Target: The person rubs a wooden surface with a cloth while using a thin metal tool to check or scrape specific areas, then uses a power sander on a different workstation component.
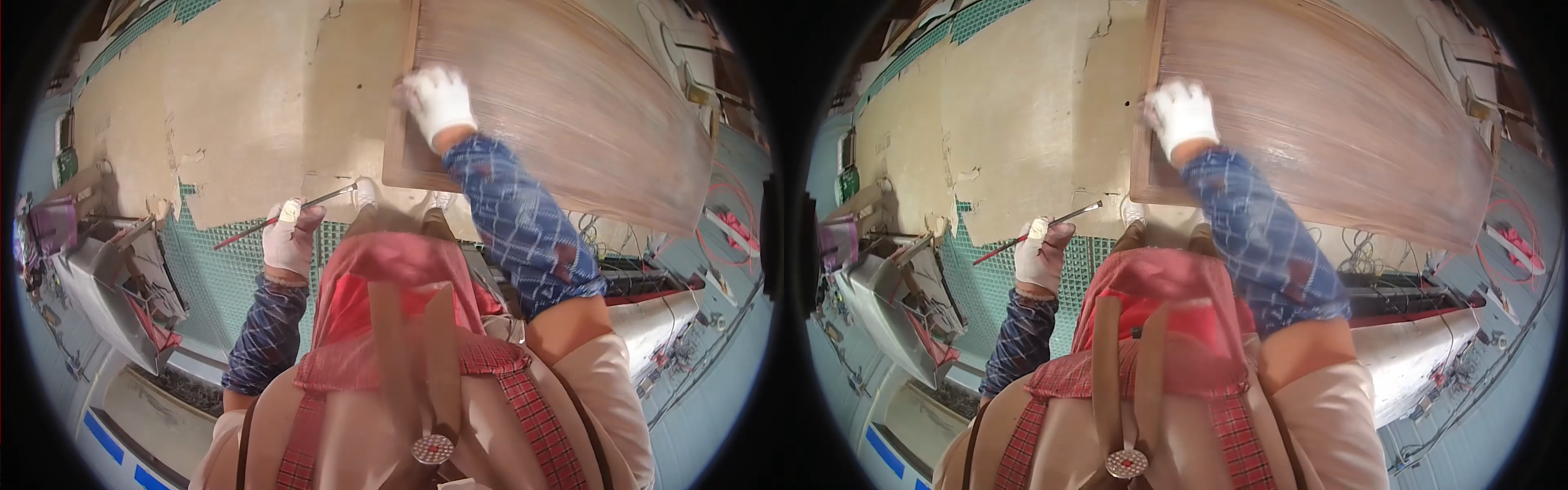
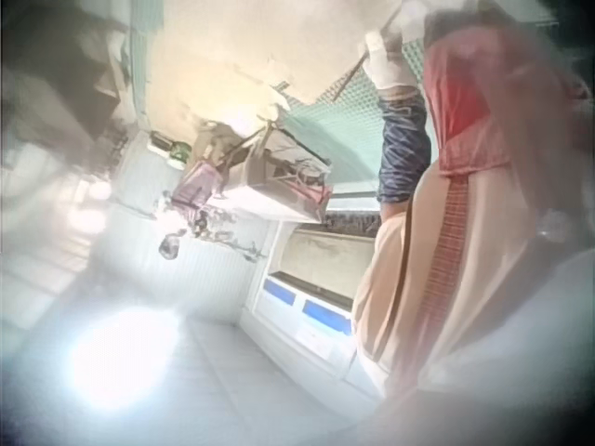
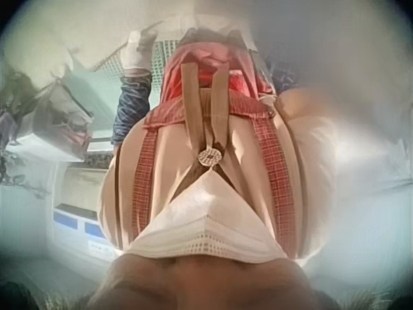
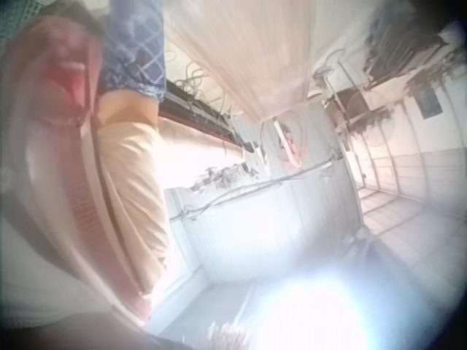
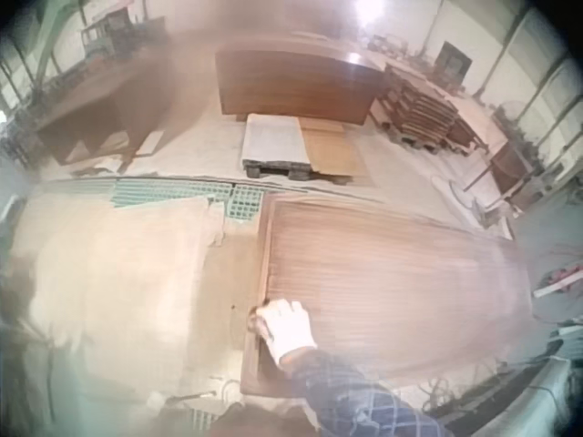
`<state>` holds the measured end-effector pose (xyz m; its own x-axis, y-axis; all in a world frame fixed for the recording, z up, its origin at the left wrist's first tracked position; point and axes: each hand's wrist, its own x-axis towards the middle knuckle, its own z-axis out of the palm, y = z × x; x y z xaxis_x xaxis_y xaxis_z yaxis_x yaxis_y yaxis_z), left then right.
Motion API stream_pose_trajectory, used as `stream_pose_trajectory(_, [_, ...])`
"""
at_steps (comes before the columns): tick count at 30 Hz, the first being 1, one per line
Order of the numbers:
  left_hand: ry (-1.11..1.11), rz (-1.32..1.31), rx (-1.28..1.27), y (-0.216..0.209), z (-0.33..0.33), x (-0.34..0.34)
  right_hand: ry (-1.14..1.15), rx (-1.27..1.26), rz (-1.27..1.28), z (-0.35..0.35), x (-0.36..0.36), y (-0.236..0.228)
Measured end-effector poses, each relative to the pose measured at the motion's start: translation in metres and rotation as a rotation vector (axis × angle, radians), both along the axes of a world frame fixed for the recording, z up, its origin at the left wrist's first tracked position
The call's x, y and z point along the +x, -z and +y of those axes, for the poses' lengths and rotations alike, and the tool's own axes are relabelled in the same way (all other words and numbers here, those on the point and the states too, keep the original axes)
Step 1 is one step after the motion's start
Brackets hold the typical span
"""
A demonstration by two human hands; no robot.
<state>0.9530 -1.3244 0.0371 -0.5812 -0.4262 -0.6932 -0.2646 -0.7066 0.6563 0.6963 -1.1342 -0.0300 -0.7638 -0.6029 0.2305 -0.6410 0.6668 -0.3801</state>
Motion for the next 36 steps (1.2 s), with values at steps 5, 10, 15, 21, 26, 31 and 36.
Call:
stream_pose_trajectory(5, [0.050,-0.021,0.064,-0.010,0.019,-0.008,-0.294,0.067,-0.342,0.079,0.183,-0.027])
stream_pose_trajectory(10, [0.065,-0.005,0.079,-0.015,0.032,-0.005,-0.043,-0.274,-0.303,0.088,0.202,-0.050])
stream_pose_trajectory(15, [0.403,0.027,-0.156,-0.011,0.031,0.004,0.174,-0.113,-0.143,0.118,0.137,-0.004])
stream_pose_trajectory(21, [0.502,0.005,-0.186,-0.015,0.038,0.000,0.850,0.560,-0.401,0.297,0.058,-0.025])
stream_pose_trajectory(26, [0.329,0.042,0.189,-0.023,0.049,-0.010,1.067,0.229,-0.172,0.359,0.083,-0.006])
stream_pose_trajectory(31, [0.321,0.079,0.262,-0.042,0.066,-0.023,0.341,0.195,-0.510,0.193,0.197,-0.034])
stream_pose_trajectory(36, [0.470,0.187,0.230,-0.082,0.088,-0.037,-0.048,-0.132,-0.710,0.131,0.326,-0.008])
